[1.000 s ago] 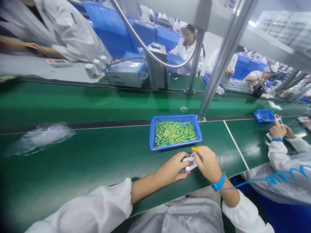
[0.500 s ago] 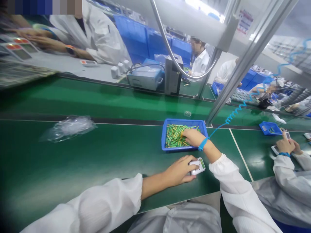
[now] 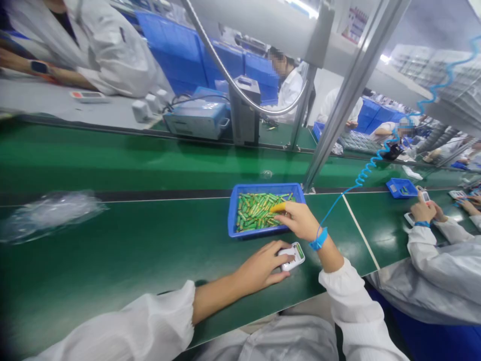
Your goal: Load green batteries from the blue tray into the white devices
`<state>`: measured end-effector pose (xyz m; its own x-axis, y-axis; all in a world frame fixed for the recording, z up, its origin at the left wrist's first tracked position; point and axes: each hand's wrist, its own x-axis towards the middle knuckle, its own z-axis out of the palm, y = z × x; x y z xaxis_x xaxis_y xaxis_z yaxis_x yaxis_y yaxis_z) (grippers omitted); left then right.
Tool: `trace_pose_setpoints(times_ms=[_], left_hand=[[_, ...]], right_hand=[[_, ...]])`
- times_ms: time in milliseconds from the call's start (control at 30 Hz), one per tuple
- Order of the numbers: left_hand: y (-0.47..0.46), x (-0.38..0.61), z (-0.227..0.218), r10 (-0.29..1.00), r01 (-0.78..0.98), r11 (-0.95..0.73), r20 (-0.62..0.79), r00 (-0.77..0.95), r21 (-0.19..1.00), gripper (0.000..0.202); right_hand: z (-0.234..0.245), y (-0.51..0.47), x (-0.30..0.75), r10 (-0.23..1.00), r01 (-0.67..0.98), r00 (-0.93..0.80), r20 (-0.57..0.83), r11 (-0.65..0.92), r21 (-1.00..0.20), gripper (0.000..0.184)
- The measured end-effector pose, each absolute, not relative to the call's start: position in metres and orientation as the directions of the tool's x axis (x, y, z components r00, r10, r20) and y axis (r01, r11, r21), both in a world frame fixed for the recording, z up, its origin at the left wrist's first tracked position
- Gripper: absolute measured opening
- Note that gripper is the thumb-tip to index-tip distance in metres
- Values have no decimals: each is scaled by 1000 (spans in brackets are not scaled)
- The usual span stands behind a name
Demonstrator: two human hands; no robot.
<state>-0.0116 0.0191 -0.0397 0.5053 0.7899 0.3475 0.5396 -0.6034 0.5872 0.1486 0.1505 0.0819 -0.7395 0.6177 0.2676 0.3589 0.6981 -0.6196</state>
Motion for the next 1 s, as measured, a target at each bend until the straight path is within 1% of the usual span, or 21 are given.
trace_pose_setpoints(times_ms=[67,133,267,367,533,667,767,900,1000], left_hand=[[18,-13,-36,790,535,-603,349,505,591,38],[17,-14,-32,789,527,-603,349,506,599,36],[16,-16,-26,791,512,-593,330,516,621,34],[17,-16,-26,793,509,-584,310,525,632,35],[18,-17,-25,798,512,-576,303,521,637,32],[19,-17,-25,799,516,-575,299,523,635,34],[19,-17,-27,800,519,-575,301,519,632,36],[17,-17,-30,799,532,-584,319,510,614,40],[17,-18,-28,798,528,-589,335,501,612,42]], right_hand=[[82,135,164,667,290,-689,284,612,-736,31],[80,121,175,705,230,-654,273,530,-816,36],[70,99,196,779,188,-581,235,409,-893,34],[54,85,215,843,207,-497,204,344,-916,30],[12,68,241,919,316,-332,213,321,-893,24],[-14,57,247,919,398,-273,284,376,-837,17],[-21,53,244,883,433,-308,354,462,-774,16],[-15,52,237,803,452,-419,424,590,-669,15],[-6,51,234,759,401,-469,452,639,-657,21]])
